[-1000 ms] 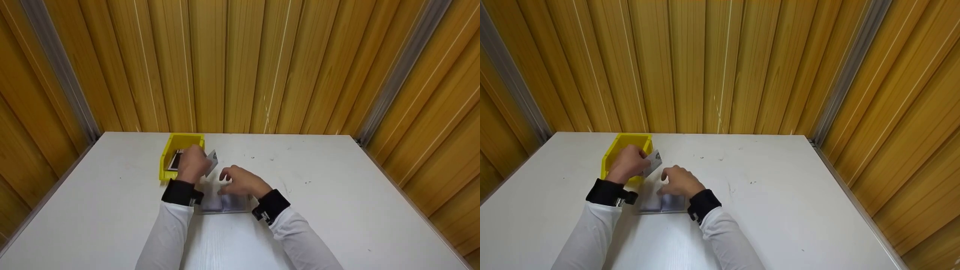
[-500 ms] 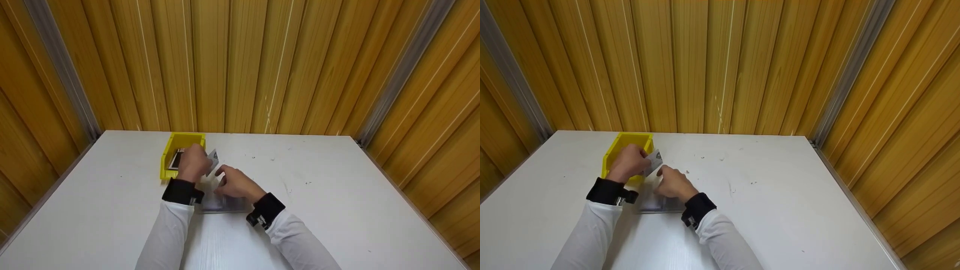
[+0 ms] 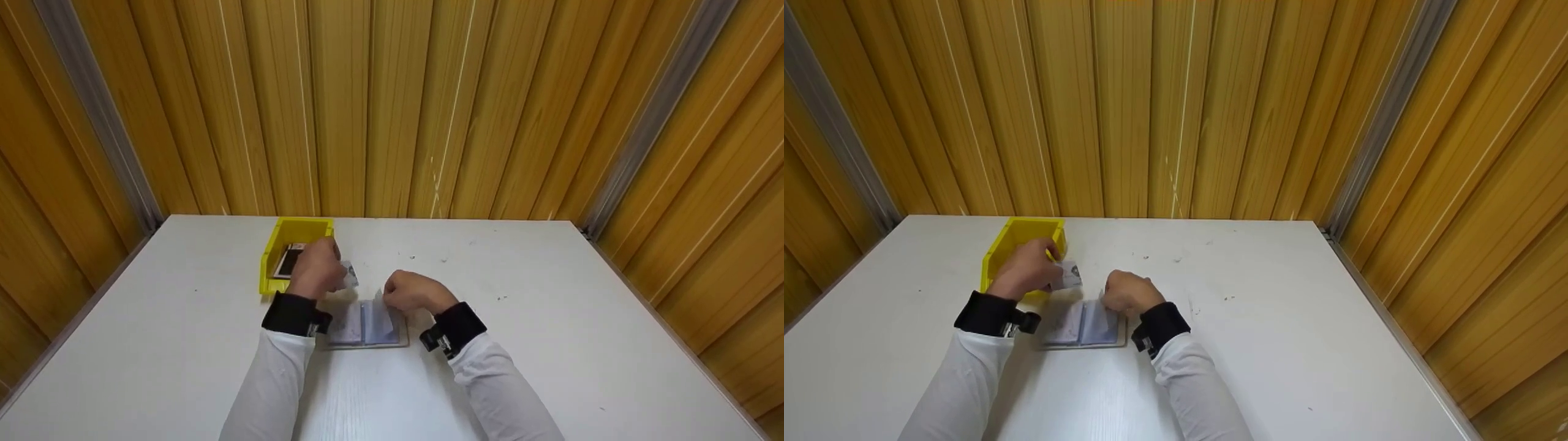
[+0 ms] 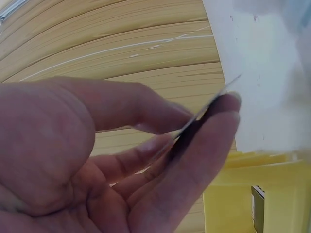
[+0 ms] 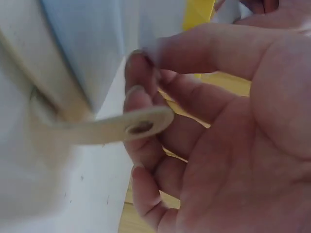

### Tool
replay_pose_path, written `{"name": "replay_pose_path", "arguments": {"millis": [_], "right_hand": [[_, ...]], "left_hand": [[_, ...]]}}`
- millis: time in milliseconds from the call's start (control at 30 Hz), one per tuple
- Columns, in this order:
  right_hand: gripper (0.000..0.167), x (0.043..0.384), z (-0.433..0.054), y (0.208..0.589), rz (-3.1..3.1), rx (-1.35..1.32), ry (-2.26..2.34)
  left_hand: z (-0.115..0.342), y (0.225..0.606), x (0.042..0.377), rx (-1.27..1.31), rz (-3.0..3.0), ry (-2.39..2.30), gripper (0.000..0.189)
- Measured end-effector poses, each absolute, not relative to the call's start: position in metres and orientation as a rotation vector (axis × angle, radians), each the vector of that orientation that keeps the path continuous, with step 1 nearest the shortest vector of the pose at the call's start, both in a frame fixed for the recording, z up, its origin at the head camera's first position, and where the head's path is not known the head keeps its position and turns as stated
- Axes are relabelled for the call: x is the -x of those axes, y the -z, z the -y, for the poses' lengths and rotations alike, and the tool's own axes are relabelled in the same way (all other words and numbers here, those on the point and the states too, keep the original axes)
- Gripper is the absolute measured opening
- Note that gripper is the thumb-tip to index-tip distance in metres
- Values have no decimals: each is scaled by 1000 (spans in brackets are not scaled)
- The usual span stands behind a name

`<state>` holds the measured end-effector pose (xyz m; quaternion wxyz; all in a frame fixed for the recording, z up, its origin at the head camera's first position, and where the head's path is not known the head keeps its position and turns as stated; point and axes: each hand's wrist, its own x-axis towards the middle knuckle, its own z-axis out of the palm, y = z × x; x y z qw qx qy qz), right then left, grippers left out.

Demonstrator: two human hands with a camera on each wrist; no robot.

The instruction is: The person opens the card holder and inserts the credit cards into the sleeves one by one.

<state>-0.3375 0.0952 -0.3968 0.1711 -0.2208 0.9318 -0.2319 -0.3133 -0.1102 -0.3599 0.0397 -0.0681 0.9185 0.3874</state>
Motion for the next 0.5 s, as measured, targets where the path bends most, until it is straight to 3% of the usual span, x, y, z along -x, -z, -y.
{"name": "replay_pose_path", "arguments": {"millis": [133, 300, 400, 500], "right_hand": [[31, 340, -95, 398, -2656, 612, 669], [10, 339, -93, 398, -2674, 542, 706], [26, 339, -93, 400, -2681, 475, 757], [31, 338, -91, 402, -2730, 432, 696]], "left_hand": [[112, 361, 313, 177, -2837, -1165, 28], [114, 359, 312, 196, -2830, -1157, 30], [115, 356, 310, 209, -2811, -1148, 37], [117, 353, 309, 217, -2808, -1123, 34]]}}
